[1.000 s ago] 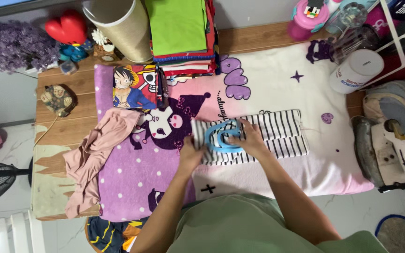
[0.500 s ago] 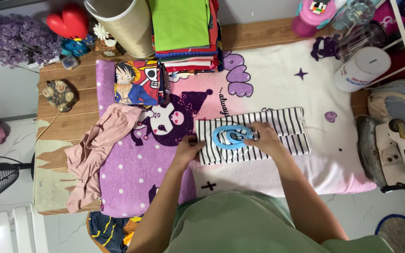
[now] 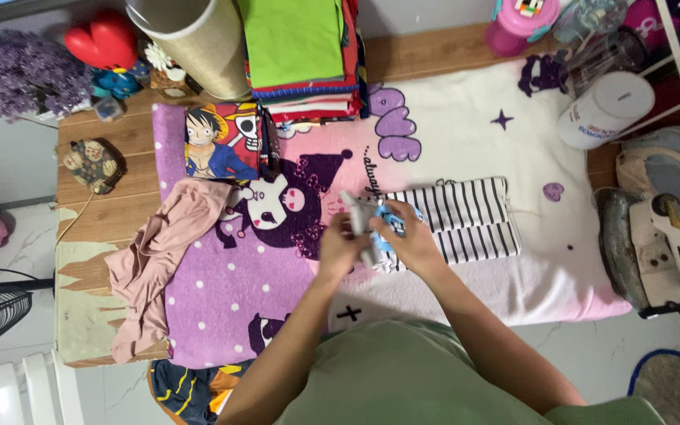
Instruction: The person folds several garments one by one on a table covered with a cartoon-themed towel. Items include a dark blue shirt with car graphics, a red shirt with a pirate print, a brown floral tank top, a striped tank top, and a pink top. Each item is smoothed, folded, and stacked on the table.
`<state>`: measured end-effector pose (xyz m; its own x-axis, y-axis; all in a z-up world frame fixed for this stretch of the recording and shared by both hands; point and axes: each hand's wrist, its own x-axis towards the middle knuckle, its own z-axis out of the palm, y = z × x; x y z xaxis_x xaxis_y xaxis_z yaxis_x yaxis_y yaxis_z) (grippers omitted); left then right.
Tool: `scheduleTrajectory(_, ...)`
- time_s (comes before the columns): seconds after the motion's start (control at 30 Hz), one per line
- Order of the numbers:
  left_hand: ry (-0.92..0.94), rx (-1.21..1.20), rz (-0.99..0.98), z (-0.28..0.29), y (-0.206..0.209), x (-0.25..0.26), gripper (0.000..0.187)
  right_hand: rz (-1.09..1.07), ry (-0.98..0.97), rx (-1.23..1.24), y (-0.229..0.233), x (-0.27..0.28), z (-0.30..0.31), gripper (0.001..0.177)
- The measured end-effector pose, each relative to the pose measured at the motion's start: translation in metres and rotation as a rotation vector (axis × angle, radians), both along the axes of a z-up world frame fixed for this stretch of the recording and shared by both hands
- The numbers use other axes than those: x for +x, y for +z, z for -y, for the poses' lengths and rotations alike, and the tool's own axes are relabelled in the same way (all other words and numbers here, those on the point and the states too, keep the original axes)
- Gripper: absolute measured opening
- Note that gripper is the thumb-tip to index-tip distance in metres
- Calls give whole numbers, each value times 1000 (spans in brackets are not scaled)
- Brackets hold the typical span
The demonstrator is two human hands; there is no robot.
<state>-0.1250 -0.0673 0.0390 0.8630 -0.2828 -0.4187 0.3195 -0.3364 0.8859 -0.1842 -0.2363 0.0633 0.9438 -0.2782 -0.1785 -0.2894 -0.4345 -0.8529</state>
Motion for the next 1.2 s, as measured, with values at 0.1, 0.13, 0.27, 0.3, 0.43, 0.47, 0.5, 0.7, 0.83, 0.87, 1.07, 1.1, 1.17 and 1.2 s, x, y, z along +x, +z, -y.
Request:
scheduleTrajectory(0.1, -176, -288, 107, 32, 21, -21, 58, -220, -64, 103, 16, 7, 7, 60)
scheduleTrajectory(0.13, -224, -314, 94, 37, 25, -22, 58, -297, -117, 96, 18, 8, 11, 57)
scheduleTrajectory(0.27, -280, -244, 141, 34, 25, -28, 52, -343, -239, 27, 24, -9, 78, 52)
scheduleTrajectory(0.3, -262, -187, 177, 31, 22, -30, 49, -264, -261, 30, 24, -15, 99, 58)
scheduleTrajectory(0.43, -329, -103, 109, 19, 10, -27, 44, -364, -338, 90, 13, -34, 163, 49)
scheduleTrajectory(0.47, -342, -77, 81, 17, 7, -28, 44, -335, -365, 128, 6, -38, 176, 48)
scheduleTrajectory(0.5, -356, -51, 53, 16, 3, -29, 43, -306, -393, 166, -3, -43, 188, 47)
scheduleTrajectory(0.7, -380, -41, -5, 9, -22, -34, 47, -71, -422, -604, -67, -65, 218, 64)
scheduleTrajectory(0.83, -398, -84, -44, 21, -45, -42, 51, -440, -331, -469, -70, -63, 208, 60)
scheduleTrajectory(0.87, -397, -147, -67, 26, -50, -43, 52, -396, -345, -329, -61, -62, 204, 58)
scheduleTrajectory(1.07, -343, -305, -251, 52, -61, -39, 58, -123, -379, 212, 22, -45, 157, 47)
scheduleTrajectory(1.1, -321, -314, -317, 56, -59, -37, 61, -40, -333, 254, 36, -41, 147, 45)
scheduleTrajectory(1.17, -205, -431, -564, 61, -55, -34, 66, -161, -324, 281, 56, -27, 124, 41)
scheduleTrajectory(1.2, -146, -492, -687, 63, -53, -33, 69, -222, -319, 291, 63, -20, 111, 39)
